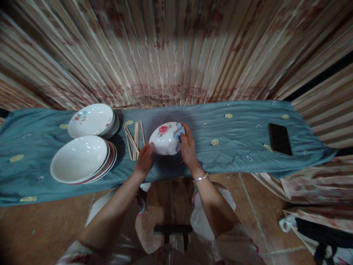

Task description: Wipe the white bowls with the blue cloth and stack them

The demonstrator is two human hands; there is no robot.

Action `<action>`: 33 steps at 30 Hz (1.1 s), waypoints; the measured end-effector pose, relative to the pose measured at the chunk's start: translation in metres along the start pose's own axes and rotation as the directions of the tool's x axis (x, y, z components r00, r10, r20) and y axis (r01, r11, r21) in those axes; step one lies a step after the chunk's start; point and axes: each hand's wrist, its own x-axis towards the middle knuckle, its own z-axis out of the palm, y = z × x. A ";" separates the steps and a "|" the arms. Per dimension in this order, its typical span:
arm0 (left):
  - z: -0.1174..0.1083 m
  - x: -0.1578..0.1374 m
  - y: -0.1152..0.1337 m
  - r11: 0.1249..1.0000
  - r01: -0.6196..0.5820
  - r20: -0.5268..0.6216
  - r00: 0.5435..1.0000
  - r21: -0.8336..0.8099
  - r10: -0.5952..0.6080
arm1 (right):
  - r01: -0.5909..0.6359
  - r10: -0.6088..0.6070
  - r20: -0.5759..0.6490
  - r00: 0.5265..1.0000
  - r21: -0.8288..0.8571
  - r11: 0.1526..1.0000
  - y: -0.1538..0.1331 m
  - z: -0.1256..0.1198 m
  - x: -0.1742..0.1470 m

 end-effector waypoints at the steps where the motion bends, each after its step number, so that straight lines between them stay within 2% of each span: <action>1: 0.001 0.000 -0.001 1.000 0.003 0.011 1.000 0.010 -0.003 | 0.009 -0.009 0.005 1.000 -0.008 1.000 -0.001 -0.002 0.001; 13: -0.002 0.001 -0.011 0.996 -0.007 0.089 0.996 0.092 -0.001 | 0.094 -0.091 0.045 0.995 -0.067 0.993 -0.004 -0.016 0.010; 18: -0.005 0.002 -0.013 0.993 -0.079 0.041 0.996 0.084 0.076 | 0.130 -0.125 0.053 0.991 -0.106 0.986 -0.006 -0.013 0.007; 23: -0.007 0.004 -0.002 0.988 -0.137 0.037 0.990 0.078 0.134 | 0.236 -0.216 0.125 0.968 -0.168 0.957 -0.011 -0.006 0.002; 29: -0.006 0.005 0.014 0.994 -0.107 -0.046 0.993 -0.015 0.107 | 0.326 -0.286 0.199 0.937 -0.216 0.920 -0.019 -0.001 -0.003; 33: -0.007 0.006 0.016 0.994 -0.071 -0.039 0.997 -0.083 0.068 | 0.370 -0.315 0.240 0.918 -0.230 0.900 -0.023 -0.001 -0.006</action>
